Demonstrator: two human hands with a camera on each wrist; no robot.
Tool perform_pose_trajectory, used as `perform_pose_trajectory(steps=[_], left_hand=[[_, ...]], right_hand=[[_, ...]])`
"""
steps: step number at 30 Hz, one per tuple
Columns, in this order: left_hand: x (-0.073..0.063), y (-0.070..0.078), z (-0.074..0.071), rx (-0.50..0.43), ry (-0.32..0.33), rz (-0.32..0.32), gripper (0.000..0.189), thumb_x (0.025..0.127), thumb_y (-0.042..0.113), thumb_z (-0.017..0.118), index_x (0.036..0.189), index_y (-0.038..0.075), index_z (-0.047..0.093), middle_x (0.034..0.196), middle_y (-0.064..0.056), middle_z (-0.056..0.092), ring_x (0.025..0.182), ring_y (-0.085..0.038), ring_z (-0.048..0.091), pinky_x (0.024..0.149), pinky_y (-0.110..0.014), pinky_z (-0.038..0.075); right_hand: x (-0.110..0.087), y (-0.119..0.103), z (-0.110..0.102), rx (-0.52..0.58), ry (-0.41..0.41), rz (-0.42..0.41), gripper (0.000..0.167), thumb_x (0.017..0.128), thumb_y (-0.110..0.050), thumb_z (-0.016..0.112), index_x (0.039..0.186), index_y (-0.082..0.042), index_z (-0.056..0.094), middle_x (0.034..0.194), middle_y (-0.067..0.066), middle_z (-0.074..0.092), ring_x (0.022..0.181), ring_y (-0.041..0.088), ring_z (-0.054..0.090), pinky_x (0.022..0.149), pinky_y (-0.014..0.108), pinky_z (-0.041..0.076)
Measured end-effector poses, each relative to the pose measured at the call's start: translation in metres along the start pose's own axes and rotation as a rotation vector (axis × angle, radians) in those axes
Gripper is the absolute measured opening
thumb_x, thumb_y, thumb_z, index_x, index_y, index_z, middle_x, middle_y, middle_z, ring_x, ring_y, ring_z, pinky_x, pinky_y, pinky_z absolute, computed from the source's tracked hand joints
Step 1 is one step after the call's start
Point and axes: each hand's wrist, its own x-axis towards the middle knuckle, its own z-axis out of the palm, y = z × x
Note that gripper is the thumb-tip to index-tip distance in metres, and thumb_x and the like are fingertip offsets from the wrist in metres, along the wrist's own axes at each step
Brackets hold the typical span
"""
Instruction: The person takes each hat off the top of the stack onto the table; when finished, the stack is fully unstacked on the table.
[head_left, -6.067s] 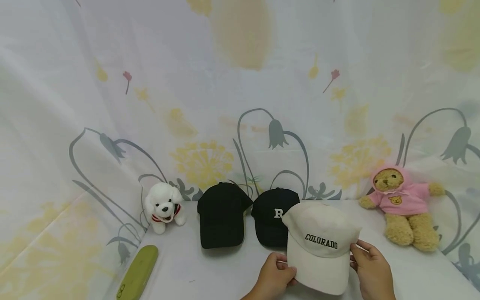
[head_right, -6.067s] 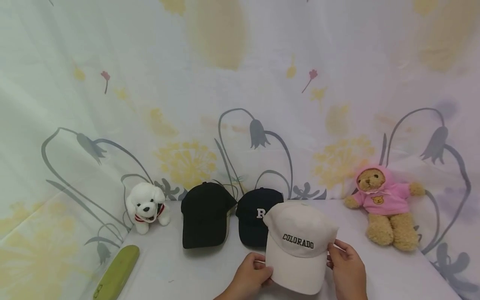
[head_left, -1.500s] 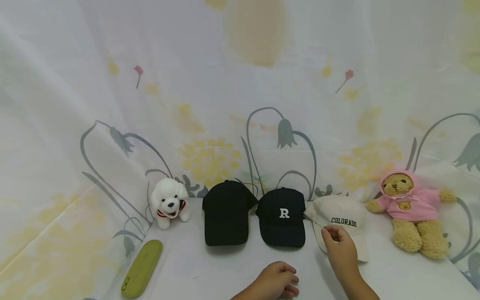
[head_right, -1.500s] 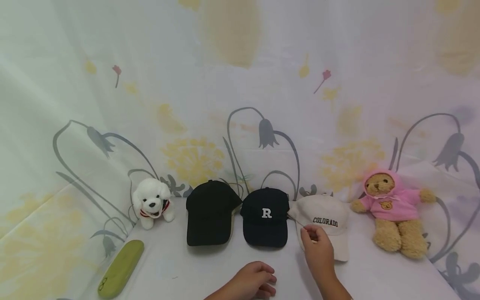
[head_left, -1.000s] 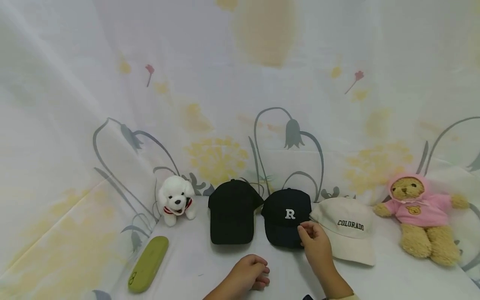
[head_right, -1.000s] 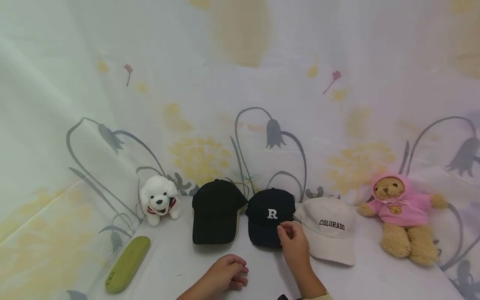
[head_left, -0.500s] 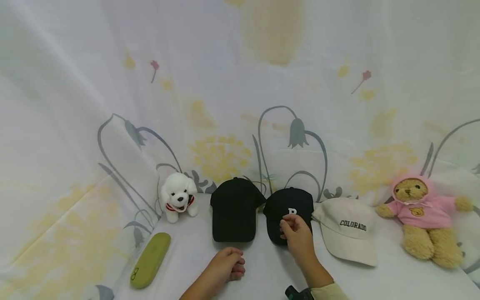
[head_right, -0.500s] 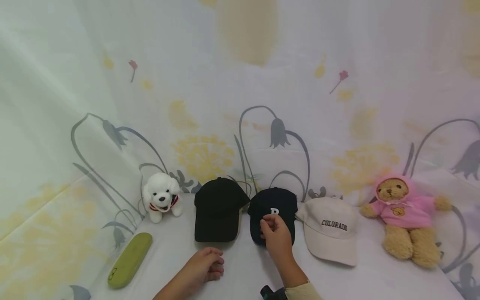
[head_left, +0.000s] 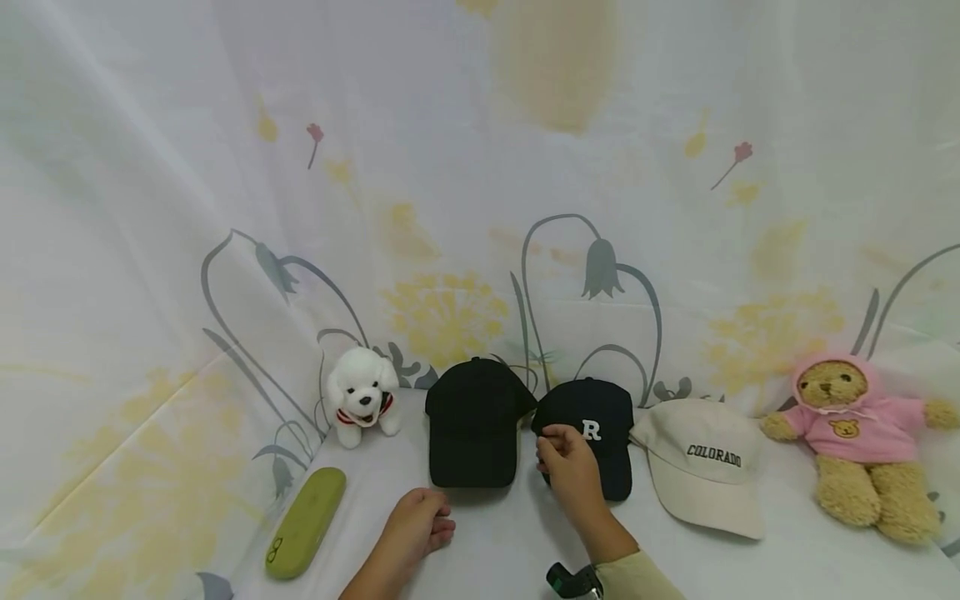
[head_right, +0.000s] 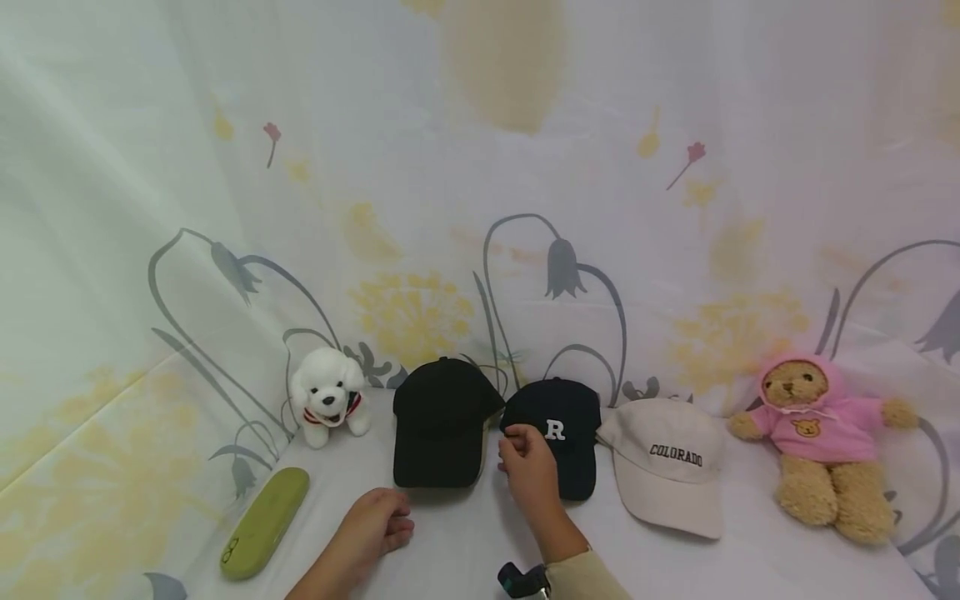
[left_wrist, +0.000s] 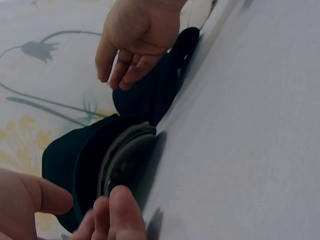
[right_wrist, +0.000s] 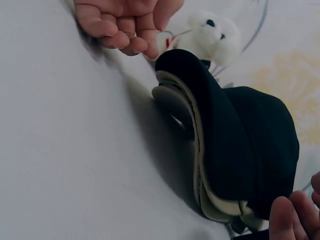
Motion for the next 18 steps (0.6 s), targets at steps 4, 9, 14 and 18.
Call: perform_pose_trajectory(steps=[4,9,14,18], left_hand=[[0.005,0.003,-0.003,-0.039,0.104,-0.010,0.044,0.097,0.010,0.051,0.134,-0.010,0.041,0.109,-0.021,0.054,0.085,-0.021,0.064,0.071,-0.029,0.061],[0.011,0.004,-0.005,-0.050,0.146,0.011,0.051,0.101,0.010,0.049,0.144,-0.011,0.035,0.125,-0.029,0.049,0.090,-0.024,0.066,0.077,-0.031,0.062],[0.017,0.004,-0.009,-0.055,0.132,0.051,0.053,0.104,0.011,0.049,0.148,-0.013,0.032,0.134,-0.033,0.047,0.096,-0.026,0.065,0.082,-0.034,0.063],[0.024,0.003,-0.010,-0.053,0.121,0.082,0.054,0.104,0.011,0.050,0.148,-0.015,0.032,0.138,-0.035,0.046,0.101,-0.028,0.065,0.087,-0.036,0.063]], right_hand=[[0.004,-0.002,0.006,-0.026,0.011,0.010,0.022,0.102,-0.009,0.064,0.122,0.001,0.064,0.108,0.025,0.070,0.088,0.025,0.070,0.071,0.022,0.060],[0.008,-0.004,0.013,-0.050,0.026,0.020,0.023,0.102,-0.008,0.062,0.122,0.003,0.064,0.108,0.023,0.070,0.090,0.026,0.069,0.071,0.024,0.060],[0.016,-0.002,0.021,-0.081,0.020,0.047,0.027,0.103,-0.010,0.060,0.127,0.003,0.063,0.111,0.020,0.071,0.087,0.025,0.071,0.071,0.027,0.059],[0.023,-0.001,0.025,-0.129,0.030,0.046,0.032,0.103,-0.011,0.058,0.132,0.001,0.061,0.112,0.016,0.071,0.080,0.018,0.068,0.068,0.029,0.054]])
